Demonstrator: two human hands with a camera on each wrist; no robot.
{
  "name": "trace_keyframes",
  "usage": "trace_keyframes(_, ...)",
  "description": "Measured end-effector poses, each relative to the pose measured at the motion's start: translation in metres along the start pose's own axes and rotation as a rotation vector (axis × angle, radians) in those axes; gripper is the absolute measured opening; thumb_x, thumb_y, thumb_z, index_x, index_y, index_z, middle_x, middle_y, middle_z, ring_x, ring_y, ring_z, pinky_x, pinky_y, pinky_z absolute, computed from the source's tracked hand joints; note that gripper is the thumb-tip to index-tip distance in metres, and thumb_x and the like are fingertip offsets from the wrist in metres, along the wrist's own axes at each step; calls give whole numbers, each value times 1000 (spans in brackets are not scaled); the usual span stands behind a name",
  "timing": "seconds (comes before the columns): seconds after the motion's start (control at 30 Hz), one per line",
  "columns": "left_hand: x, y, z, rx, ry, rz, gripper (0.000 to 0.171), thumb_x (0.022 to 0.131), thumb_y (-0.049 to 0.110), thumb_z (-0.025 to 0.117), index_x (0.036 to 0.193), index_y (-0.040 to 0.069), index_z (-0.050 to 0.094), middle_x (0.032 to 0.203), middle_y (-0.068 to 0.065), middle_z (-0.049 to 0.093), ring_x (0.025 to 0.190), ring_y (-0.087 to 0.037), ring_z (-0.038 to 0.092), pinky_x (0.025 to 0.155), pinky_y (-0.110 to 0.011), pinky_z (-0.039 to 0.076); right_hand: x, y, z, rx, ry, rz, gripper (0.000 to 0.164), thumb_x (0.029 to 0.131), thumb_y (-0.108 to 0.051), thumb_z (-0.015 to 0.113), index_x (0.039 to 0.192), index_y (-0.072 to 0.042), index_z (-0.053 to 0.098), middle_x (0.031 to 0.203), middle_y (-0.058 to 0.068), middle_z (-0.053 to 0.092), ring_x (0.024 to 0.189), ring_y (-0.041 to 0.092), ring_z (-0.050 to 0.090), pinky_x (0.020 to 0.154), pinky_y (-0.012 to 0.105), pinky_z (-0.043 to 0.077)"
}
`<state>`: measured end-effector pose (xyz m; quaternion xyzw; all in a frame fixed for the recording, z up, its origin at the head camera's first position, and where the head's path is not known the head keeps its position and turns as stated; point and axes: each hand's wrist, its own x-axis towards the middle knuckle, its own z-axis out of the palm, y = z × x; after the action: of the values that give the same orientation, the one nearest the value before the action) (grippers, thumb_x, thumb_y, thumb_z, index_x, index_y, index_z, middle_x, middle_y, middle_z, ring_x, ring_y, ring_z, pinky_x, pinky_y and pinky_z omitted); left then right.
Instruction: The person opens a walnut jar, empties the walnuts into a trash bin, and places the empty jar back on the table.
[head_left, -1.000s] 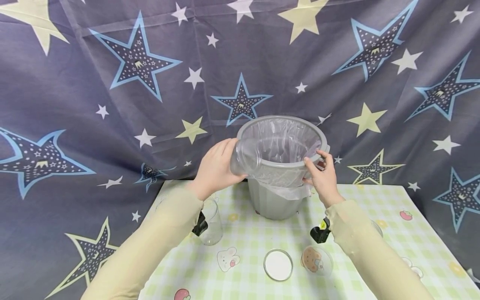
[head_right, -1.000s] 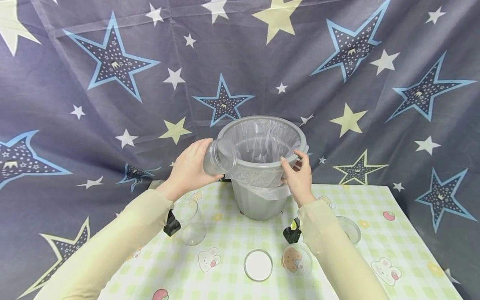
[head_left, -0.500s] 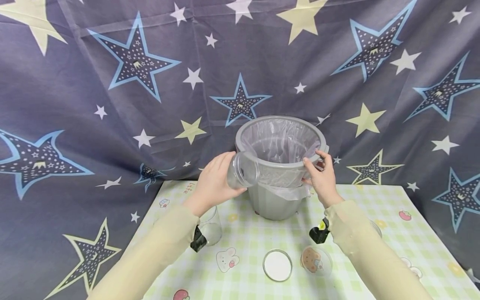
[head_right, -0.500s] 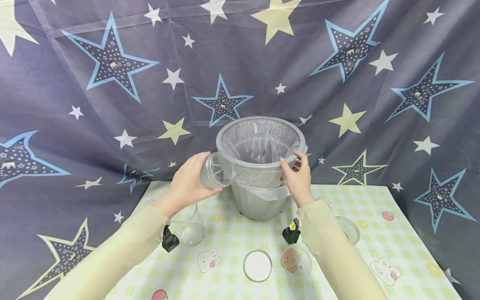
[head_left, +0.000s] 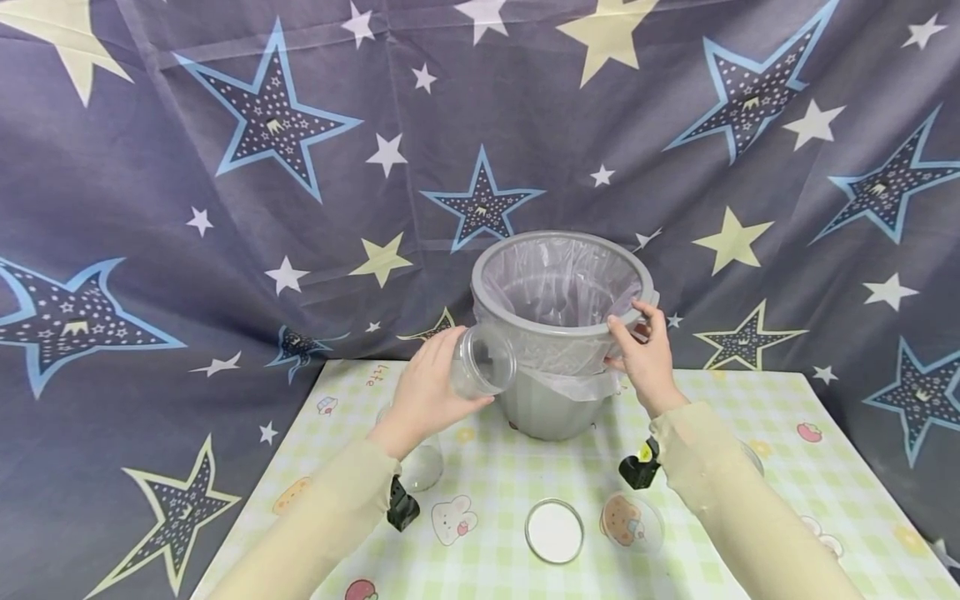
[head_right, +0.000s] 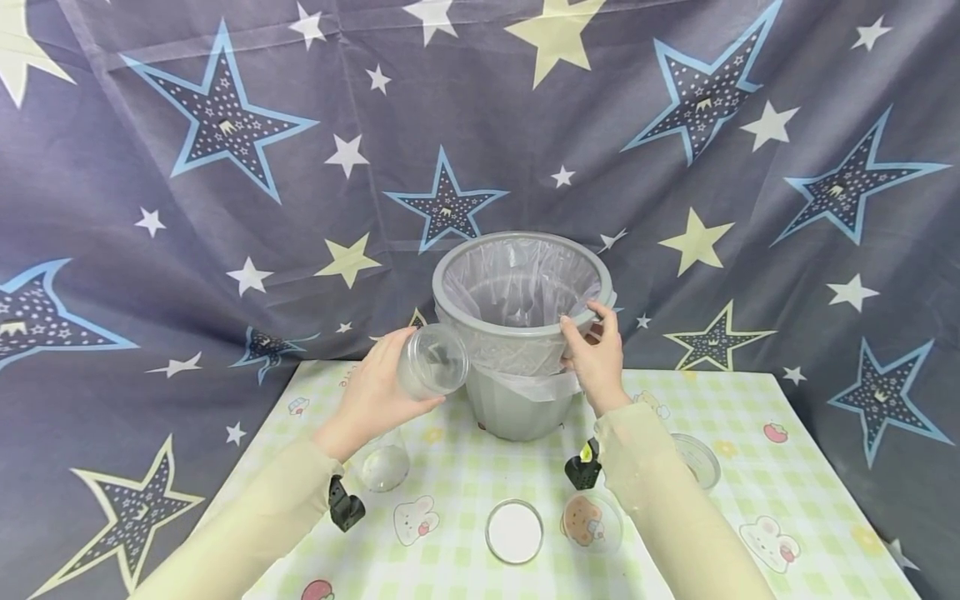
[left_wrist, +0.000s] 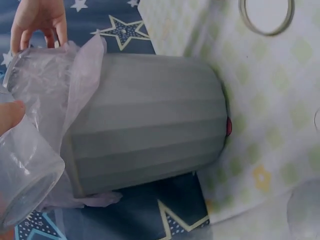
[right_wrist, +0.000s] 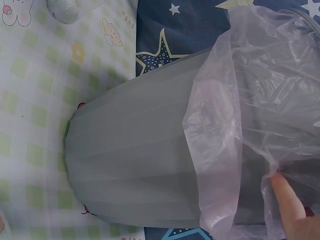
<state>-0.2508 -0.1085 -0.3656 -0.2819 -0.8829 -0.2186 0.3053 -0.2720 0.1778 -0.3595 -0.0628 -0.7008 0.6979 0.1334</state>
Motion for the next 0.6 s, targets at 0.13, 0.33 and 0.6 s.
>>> trace_keyframes(0.13, -11, 2, 7, -56, -10, -72, 94, 55, 35, 90, 132, 3, 45, 125, -14, 55, 116, -31, 53, 99, -45, 46, 0, 0, 0, 2, -3, 3, 56, 95, -25, 54, 144, -16, 29, 114, 6, 34, 101, 19, 44, 85, 48, 53)
trace_keyframes(0.33, -31, 3, 21, -90, -43, -133, 96, 54, 37, 90, 133, 7, 45, 126, -12, 56, 114, -30, 55, 95, -48, 48, 0, 0, 1, 2, -10, 1, 56, 95, -25, 54, 144, -16, 28, 111, 4, 33, 99, 18, 44, 84, 47, 54)
trace_keyframes(0.6, -62, 7, 44, -139, -66, -222, 97, 53, 34, 90, 134, 6, 44, 126, -12, 55, 114, -30, 55, 93, -48, 49, 0, -1, 0, 1, -3, -1, 56, 95, -25, 54, 143, -15, 29, 110, 4, 35, 97, 18, 46, 80, 43, 56)
